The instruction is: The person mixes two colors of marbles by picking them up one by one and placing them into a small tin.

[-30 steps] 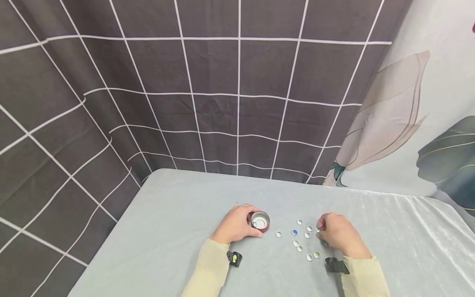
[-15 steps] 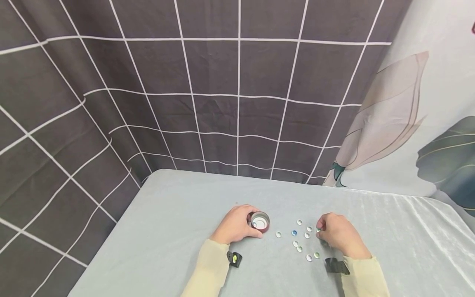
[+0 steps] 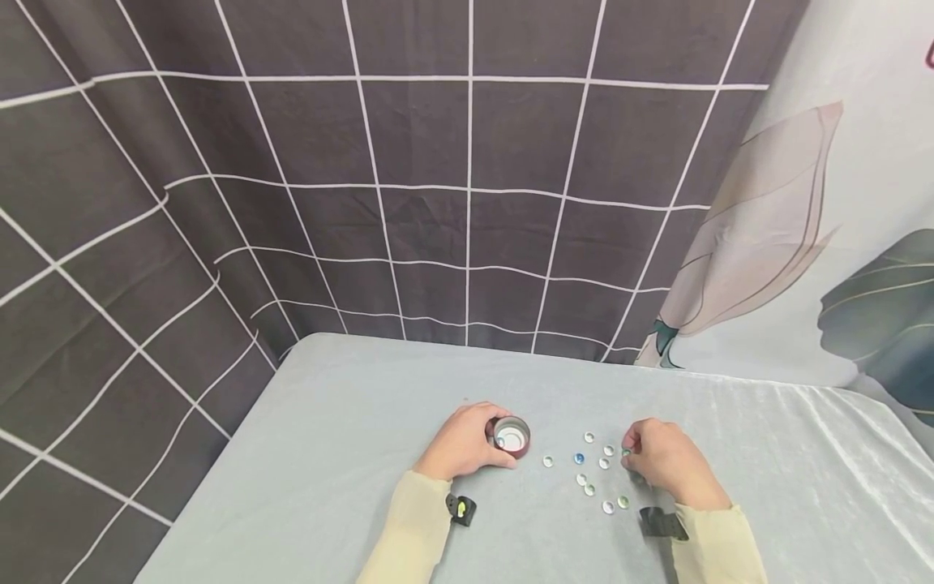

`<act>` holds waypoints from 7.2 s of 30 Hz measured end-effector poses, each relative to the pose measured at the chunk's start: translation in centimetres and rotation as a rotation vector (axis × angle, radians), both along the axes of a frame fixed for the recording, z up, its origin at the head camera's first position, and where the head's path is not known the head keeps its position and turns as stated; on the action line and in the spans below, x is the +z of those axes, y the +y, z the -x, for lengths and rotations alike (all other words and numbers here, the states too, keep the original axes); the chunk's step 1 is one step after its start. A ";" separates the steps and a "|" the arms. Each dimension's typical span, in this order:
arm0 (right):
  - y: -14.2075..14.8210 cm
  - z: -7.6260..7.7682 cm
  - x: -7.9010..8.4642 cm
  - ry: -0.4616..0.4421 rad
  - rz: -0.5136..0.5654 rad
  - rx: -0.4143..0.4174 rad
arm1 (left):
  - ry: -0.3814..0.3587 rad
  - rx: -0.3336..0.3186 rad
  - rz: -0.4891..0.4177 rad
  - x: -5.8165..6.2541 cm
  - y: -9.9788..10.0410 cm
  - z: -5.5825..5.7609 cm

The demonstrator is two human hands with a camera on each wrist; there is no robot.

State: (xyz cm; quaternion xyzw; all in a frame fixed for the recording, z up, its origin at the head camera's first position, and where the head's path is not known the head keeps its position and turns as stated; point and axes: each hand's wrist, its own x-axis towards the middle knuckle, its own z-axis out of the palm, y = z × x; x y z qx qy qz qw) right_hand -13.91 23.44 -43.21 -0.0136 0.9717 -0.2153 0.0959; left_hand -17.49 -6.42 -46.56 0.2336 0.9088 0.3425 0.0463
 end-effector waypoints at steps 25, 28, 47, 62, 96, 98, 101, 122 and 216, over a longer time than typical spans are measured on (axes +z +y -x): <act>-0.2 -0.1 0.1 0.026 0.013 0.003 | 0.001 0.005 0.003 -0.1 0.0 -0.1; -0.3 -0.1 0.1 0.030 0.015 0.006 | 0.012 0.002 0.006 -0.1 0.0 0.0; -0.6 -0.3 0.3 0.071 0.045 0.020 | 0.010 -0.010 -0.014 -0.1 0.0 0.1; -1.6 -0.4 0.6 0.118 0.060 0.003 | 0.003 -0.005 -0.010 -0.1 0.0 0.0; -4.0 -0.3 -0.1 0.230 0.079 0.080 | 0.025 -0.010 0.005 -0.3 0.0 0.1; -4.1 -0.3 -0.2 0.249 0.082 0.094 | 0.024 -0.010 0.007 -0.3 0.0 0.1; -4.4 -0.4 -0.1 0.279 0.081 0.105 | 0.018 -0.008 0.006 -0.3 0.0 0.1; -6.3 -0.3 -0.2 0.389 0.098 0.109 | 0.039 -0.008 0.012 -0.6 0.0 0.3; -11.1 -1.1 -2.2 0.492 0.202 0.236 | 0.027 -0.018 0.010 -0.1 0.1 0.2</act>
